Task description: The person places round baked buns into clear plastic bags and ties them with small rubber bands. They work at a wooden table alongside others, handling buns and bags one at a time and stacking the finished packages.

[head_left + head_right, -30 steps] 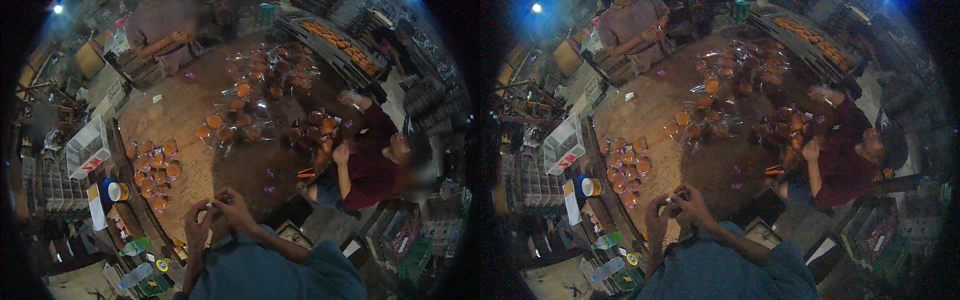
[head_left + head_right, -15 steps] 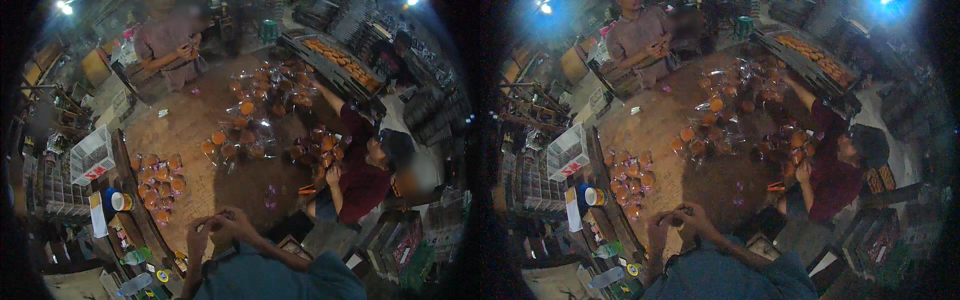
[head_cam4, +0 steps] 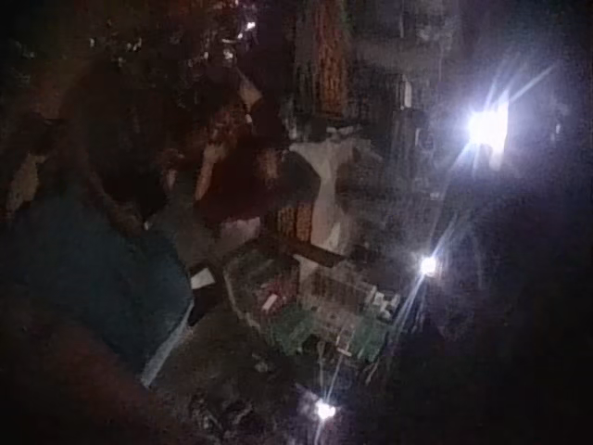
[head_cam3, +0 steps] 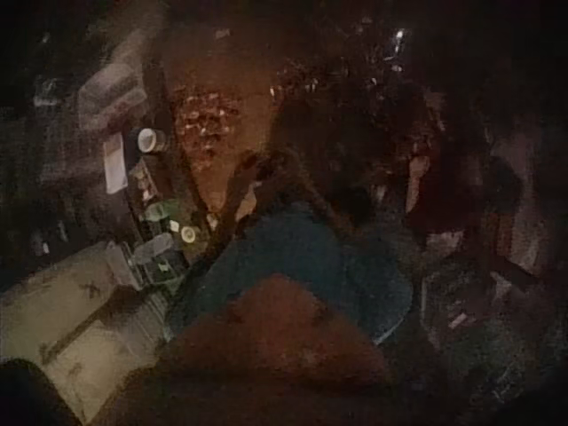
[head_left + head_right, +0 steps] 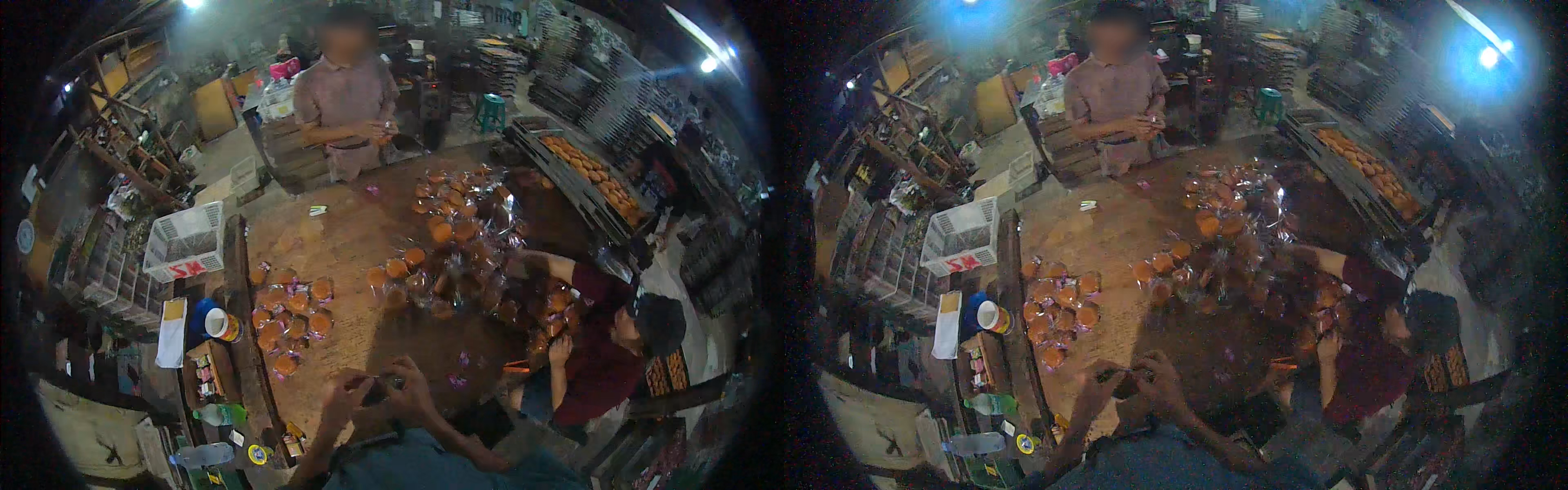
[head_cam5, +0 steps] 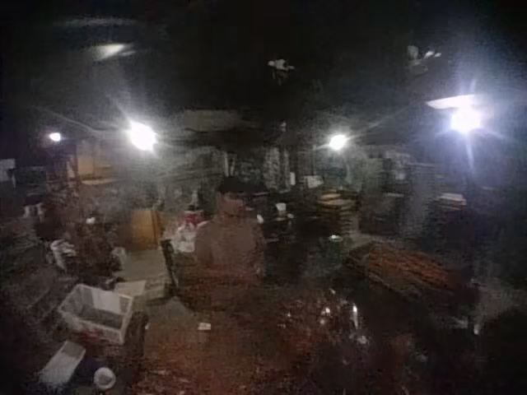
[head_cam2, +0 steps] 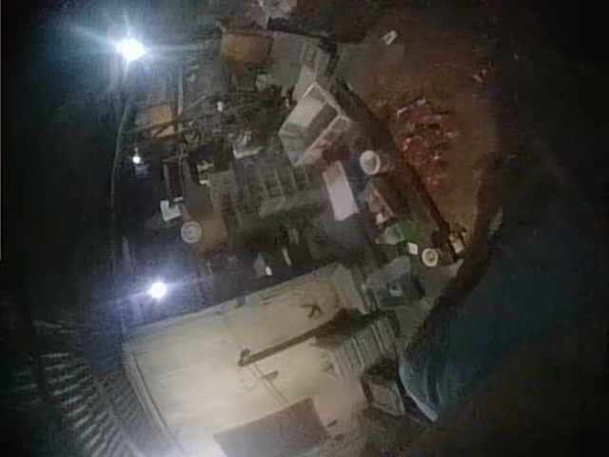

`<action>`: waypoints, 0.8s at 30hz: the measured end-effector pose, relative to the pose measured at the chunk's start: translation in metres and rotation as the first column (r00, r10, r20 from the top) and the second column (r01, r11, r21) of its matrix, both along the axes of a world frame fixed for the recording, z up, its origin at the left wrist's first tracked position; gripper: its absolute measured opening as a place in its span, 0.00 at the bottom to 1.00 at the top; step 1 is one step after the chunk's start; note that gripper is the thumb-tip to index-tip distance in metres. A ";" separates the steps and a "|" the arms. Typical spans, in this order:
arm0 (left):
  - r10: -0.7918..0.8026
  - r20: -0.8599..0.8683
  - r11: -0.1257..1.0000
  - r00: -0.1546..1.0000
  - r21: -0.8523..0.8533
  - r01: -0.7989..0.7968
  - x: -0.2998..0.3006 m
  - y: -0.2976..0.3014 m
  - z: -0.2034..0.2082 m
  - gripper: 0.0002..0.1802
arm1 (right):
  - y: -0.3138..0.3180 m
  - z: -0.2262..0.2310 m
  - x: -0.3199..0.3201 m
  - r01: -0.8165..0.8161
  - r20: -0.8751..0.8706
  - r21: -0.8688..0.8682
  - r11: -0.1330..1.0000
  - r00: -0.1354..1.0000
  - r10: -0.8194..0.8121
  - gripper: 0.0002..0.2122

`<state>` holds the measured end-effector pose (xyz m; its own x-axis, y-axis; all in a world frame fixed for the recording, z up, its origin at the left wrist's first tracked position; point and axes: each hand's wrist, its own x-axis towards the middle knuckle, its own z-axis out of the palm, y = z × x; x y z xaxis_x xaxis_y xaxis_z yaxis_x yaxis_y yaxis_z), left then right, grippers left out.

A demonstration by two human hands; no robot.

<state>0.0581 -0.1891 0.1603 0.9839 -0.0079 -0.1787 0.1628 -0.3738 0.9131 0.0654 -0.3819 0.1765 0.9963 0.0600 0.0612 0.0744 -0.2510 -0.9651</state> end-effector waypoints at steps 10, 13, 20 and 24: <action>0.325 0.323 0.928 0.889 0.072 -0.365 -0.023 0.066 -0.030 0.08 | -0.045 -0.152 -0.005 0.022 -0.343 -0.055 0.998 0.938 -0.040 0.14; 0.388 0.287 0.863 0.876 0.220 -0.455 -0.044 0.124 -0.045 0.11 | -0.099 -0.225 -0.031 0.178 -0.388 -0.381 0.907 0.860 -0.331 0.17; 0.514 0.215 0.795 0.830 0.242 -0.556 -0.083 0.150 -0.058 0.09 | -0.176 -0.295 -0.011 0.521 -0.190 -0.593 0.614 0.651 -0.735 0.20; 0.494 0.050 0.867 0.868 0.046 -0.496 -0.068 0.126 -0.046 0.10 | -0.167 -0.298 0.019 0.391 -0.262 -0.735 0.554 0.590 -0.764 0.22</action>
<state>-0.0094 -0.0630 0.1143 0.8618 0.4904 -0.1298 0.3080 -0.3026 0.9020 0.0843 -0.5490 -0.1218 0.6543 -0.7077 -0.2664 -0.7362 -0.5155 -0.4385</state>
